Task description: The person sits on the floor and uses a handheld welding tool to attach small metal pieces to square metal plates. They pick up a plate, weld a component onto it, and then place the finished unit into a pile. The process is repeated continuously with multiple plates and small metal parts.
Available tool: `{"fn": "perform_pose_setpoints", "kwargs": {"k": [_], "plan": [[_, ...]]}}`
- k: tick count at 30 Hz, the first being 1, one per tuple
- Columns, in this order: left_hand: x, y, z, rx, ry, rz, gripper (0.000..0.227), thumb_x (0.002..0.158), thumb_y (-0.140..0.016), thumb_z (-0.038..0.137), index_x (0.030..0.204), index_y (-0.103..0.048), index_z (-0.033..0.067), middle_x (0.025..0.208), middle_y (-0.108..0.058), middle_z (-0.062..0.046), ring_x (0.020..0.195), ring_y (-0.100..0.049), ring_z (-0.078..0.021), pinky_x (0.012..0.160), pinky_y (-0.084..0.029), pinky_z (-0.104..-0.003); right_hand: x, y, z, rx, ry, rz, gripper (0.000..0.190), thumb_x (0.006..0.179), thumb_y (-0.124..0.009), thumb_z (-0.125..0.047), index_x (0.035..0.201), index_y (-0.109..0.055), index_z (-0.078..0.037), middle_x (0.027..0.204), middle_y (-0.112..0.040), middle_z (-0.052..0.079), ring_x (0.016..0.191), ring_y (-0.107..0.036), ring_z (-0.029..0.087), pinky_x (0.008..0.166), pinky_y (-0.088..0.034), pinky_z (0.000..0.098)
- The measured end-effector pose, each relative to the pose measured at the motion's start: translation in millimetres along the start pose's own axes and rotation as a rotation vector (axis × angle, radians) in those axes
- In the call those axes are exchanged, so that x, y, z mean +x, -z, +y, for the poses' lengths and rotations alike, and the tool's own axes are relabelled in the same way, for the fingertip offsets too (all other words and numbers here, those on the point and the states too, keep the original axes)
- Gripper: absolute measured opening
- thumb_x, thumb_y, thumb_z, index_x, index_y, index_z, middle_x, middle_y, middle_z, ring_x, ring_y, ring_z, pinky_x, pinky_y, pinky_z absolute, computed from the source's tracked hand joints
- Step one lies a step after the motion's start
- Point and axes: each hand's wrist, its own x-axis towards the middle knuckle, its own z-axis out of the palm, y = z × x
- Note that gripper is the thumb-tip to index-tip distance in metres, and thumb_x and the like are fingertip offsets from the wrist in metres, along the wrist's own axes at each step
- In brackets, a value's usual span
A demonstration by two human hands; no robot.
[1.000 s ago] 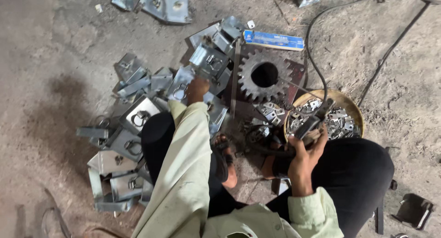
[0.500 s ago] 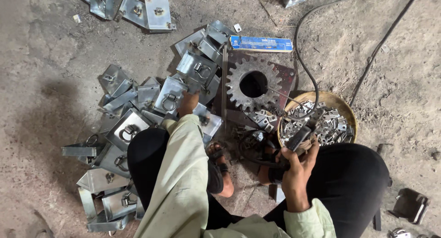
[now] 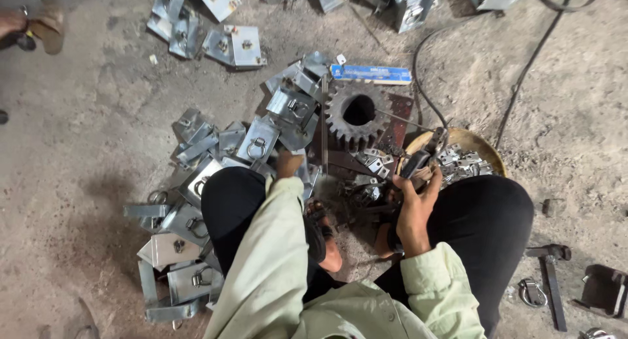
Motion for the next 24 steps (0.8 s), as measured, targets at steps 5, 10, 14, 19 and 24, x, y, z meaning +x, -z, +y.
{"fn": "perform_pose_setpoints", "kwargs": {"k": [5, 10, 14, 19, 24], "plan": [[-63, 41, 66, -0.168, -0.136, 0.561, 0.028, 0.091, -0.07, 0.032, 0.096, -0.074, 0.0048, 0.096, -0.073, -0.024, 0.094, -0.068, -0.0459, 0.081, -0.052, -0.055, -3, 11, -8, 0.062, -0.058, 0.076, 0.083, 0.08, -0.07, -0.001, 0.153, -0.032, -0.011, 0.095, -0.061, 0.011, 0.063, -0.057, 0.019, 0.05, -0.047, 0.0293], [-167, 87, 132, -0.145, -0.799, 0.764, 0.023, 0.103, -0.051, 0.021, 0.102, -0.066, 0.0035, 0.091, -0.071, -0.022, 0.084, -0.067, -0.0457, 0.07, -0.049, -0.055, 0, 17, -6, 0.212, 0.078, 0.07, 0.077, 0.085, -0.071, -0.001, 0.152, -0.034, -0.007, 0.105, -0.061, 0.007, 0.076, -0.06, 0.015, 0.056, -0.049, 0.0284], [-133, 72, 156, -0.443, -0.857, 0.655, 0.024, 0.106, -0.049, 0.021, 0.103, -0.063, 0.002, 0.091, -0.07, -0.019, 0.085, -0.067, -0.042, 0.072, -0.051, -0.052, 0, 11, -11, 0.236, 0.098, 0.095, 0.077, 0.084, -0.071, 0.0, 0.151, -0.034, -0.008, 0.106, -0.061, 0.007, 0.079, -0.06, 0.014, 0.058, -0.05, 0.0282], [-5, 7, 179, -1.359, -0.24, 0.037, 0.025, 0.106, -0.054, 0.023, 0.103, -0.066, 0.0013, 0.095, -0.069, -0.016, 0.09, -0.065, -0.0389, 0.08, -0.054, -0.051, -2, 6, -12, 0.227, 0.058, 0.086, 0.078, 0.082, -0.07, -0.001, 0.151, -0.034, -0.009, 0.104, -0.06, 0.009, 0.074, -0.057, 0.017, 0.055, -0.048, 0.0289], [37, -5, 176, -0.668, -0.339, 0.344, 0.025, 0.096, -0.054, 0.023, 0.101, -0.07, 0.0039, 0.098, -0.073, -0.018, 0.093, -0.068, -0.039, 0.082, -0.054, -0.048, 1, 20, 2, 0.173, 0.274, 0.055, 0.078, 0.092, -0.073, 0.004, 0.16, -0.035, -0.002, 0.129, -0.06, 0.009, 0.107, -0.063, 0.015, 0.088, -0.054, 0.0279]]}}
